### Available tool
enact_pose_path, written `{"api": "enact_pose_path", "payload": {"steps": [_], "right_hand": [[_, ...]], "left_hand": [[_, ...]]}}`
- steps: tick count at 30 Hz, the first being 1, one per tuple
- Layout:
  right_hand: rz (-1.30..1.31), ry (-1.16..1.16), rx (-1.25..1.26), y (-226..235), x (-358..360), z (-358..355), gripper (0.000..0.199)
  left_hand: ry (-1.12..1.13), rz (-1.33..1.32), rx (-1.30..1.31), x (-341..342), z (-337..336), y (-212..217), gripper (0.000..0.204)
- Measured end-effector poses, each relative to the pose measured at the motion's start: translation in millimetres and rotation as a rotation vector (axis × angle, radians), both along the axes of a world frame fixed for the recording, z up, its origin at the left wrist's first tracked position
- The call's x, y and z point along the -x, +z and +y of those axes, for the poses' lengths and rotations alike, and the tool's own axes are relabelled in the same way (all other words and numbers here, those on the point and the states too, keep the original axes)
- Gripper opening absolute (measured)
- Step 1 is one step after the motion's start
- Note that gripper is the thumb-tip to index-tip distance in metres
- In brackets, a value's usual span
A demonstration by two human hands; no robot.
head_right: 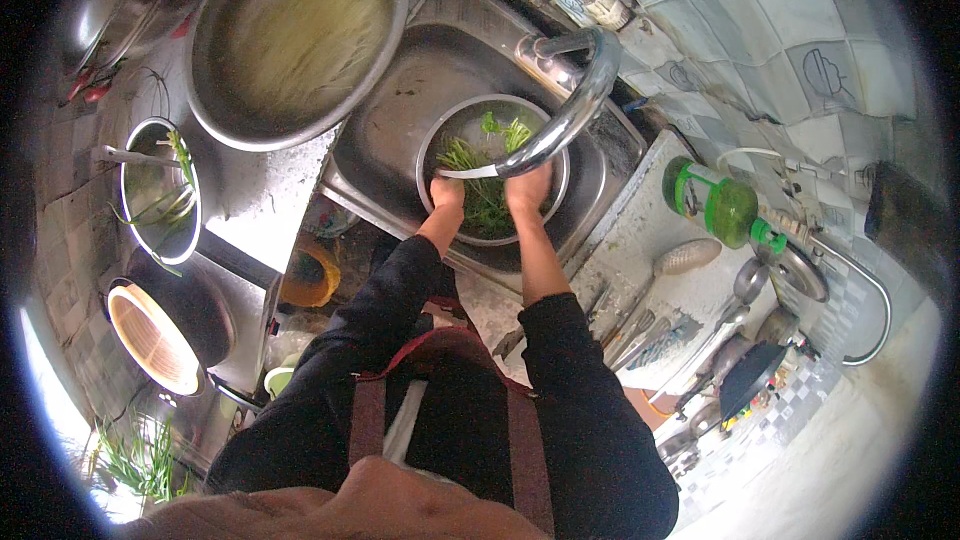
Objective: The person washes green leafy vegetables under running water in a kitchen sink, then moves to a cutting board and chops the greens with a cleaver. The chopped greens are gathered and placed into a small bowl.
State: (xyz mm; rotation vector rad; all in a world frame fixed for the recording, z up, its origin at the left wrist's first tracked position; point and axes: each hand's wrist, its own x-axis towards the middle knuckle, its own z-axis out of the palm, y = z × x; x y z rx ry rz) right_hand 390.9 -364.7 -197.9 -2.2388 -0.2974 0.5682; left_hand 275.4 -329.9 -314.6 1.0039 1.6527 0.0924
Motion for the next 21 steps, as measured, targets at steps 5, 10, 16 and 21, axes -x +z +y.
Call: {"api": "enact_pose_path", "payload": {"steps": [5, 10, 16, 21], "right_hand": [[-0.155, 0.53, 0.078, -83.9, -0.2, -40.9, 0.038], [-0.374, 0.437, 0.356, -29.4, 15.7, -19.4, 0.069], [-0.442, 0.719, 0.403, -41.8, 19.1, -17.2, 0.065], [-0.564, 1.248, 0.591, -15.2, 40.1, 8.9, 0.057]], "left_hand": [[-0.029, -0.226, -0.037, -19.0, 1.0, 4.5, 0.018], [-0.084, -0.17, -0.073, -2.9, 7.3, 21.1, 0.024], [-0.101, -0.144, 0.15, 0.4, 5.7, 40.2, 0.026], [0.199, -0.354, 0.035, 19.4, -21.7, -61.9, 0.027]]}}
